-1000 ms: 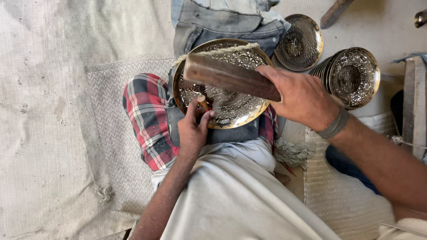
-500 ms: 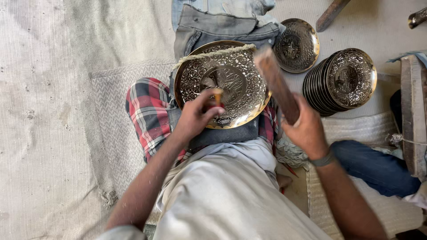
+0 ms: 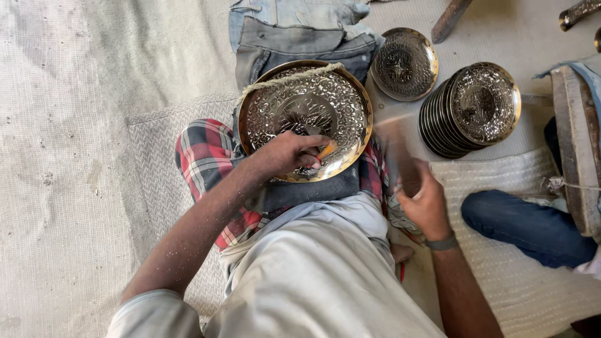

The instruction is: The person uses a chisel and hammer to engrave a decorative pattern into a brass plate. They repeatedly strike the chisel to create a textured design on the plate's surface.

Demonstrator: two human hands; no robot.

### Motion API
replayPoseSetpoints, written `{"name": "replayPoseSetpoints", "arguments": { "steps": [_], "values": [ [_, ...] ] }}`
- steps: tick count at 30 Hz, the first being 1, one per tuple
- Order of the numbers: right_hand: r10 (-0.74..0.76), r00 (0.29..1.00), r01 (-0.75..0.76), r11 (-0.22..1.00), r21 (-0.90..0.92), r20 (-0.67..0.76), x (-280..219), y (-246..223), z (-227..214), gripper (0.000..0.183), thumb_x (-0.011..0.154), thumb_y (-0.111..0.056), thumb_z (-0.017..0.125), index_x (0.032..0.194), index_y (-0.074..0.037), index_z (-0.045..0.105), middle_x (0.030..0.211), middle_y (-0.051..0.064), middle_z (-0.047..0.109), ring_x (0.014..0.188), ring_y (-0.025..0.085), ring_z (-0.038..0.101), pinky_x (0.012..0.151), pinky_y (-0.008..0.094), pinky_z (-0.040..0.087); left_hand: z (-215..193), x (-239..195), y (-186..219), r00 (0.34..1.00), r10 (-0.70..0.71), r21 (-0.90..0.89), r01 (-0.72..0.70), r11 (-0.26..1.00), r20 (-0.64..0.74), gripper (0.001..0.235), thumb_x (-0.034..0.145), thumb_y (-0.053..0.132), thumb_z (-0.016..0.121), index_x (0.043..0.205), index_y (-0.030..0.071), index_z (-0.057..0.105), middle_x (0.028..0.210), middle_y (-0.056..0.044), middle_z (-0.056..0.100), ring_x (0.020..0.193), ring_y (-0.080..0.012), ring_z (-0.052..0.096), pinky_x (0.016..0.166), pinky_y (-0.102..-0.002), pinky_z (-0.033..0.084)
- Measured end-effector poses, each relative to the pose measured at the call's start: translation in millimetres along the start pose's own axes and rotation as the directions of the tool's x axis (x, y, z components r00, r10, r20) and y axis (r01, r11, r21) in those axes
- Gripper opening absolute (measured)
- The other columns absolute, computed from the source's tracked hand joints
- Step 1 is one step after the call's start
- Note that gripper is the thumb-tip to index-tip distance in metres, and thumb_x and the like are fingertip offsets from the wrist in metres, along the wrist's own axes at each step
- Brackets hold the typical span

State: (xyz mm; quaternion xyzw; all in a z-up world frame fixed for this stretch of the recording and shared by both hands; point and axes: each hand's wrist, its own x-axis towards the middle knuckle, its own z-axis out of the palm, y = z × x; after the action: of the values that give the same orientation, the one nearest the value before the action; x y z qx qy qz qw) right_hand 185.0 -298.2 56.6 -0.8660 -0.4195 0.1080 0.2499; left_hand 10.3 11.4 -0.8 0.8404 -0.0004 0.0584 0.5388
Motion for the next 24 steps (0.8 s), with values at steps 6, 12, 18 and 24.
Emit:
{"name": "replayPoseSetpoints", "arguments": {
  "steps": [6, 12, 18, 24],
  "values": [
    [0.009, 1.0, -0.008, 1.0, -0.027, 0.011, -5, -5, -3, 0.064, 0.074, -0.002, 0.078, 0.135, -0.005, 0.057, 0.115, 0.016, 0.071, 0.101, 0.031, 0.071, 0.087, 0.04, 0.056, 4, 3, -9, 0.998, -0.051, -0.013, 0.052, 0.999, 0.04, 0.055, 0.087, 0.018, 0.08, 0.138, 0.014, 0.06, 0.103, -0.013, 0.078, 0.091, -0.0262, 0.079, 0.081, -0.037, 0.06],
    [0.082, 0.997, -0.081, 0.996, -0.021, 0.018, -4, -9, -7, 0.067, 0.074, -0.005, 0.079, 0.136, -0.006, 0.057, 0.121, 0.019, 0.071, 0.107, 0.035, 0.07, 0.091, 0.043, 0.056, 4, 6, -8, 0.997, -0.038, -0.014, 0.039, 0.999, 0.063, 0.062, 0.083, 0.021, 0.082, 0.141, 0.016, 0.059, 0.102, -0.012, 0.079, 0.09, -0.0216, 0.078, 0.081, -0.036, 0.061],
    [0.111, 0.993, -0.109, 0.993, -0.039, 0.042, 0, -15, -6, 0.068, 0.072, -0.006, 0.078, 0.137, -0.007, 0.056, 0.12, 0.019, 0.071, 0.109, 0.037, 0.07, 0.092, 0.044, 0.055, 2, 9, -1, 0.993, -0.068, -0.016, 0.07, 0.997, 0.092, 0.061, 0.083, 0.022, 0.078, 0.14, 0.017, 0.059, 0.102, -0.008, 0.08, 0.09, -0.0171, 0.077, 0.083, -0.033, 0.062],
    [0.125, 0.992, -0.125, 0.991, -0.036, -0.002, -2, -17, -8, 0.065, 0.076, -0.008, 0.074, 0.138, -0.01, 0.057, 0.118, 0.021, 0.071, 0.108, 0.04, 0.07, 0.091, 0.046, 0.055, -2, 6, 1, 0.992, -0.066, -0.019, 0.069, 0.997, 0.106, 0.058, 0.085, 0.021, 0.079, 0.139, 0.016, 0.06, 0.101, -0.009, 0.079, 0.089, -0.018, 0.078, 0.08, -0.034, 0.063]
  ]
}}
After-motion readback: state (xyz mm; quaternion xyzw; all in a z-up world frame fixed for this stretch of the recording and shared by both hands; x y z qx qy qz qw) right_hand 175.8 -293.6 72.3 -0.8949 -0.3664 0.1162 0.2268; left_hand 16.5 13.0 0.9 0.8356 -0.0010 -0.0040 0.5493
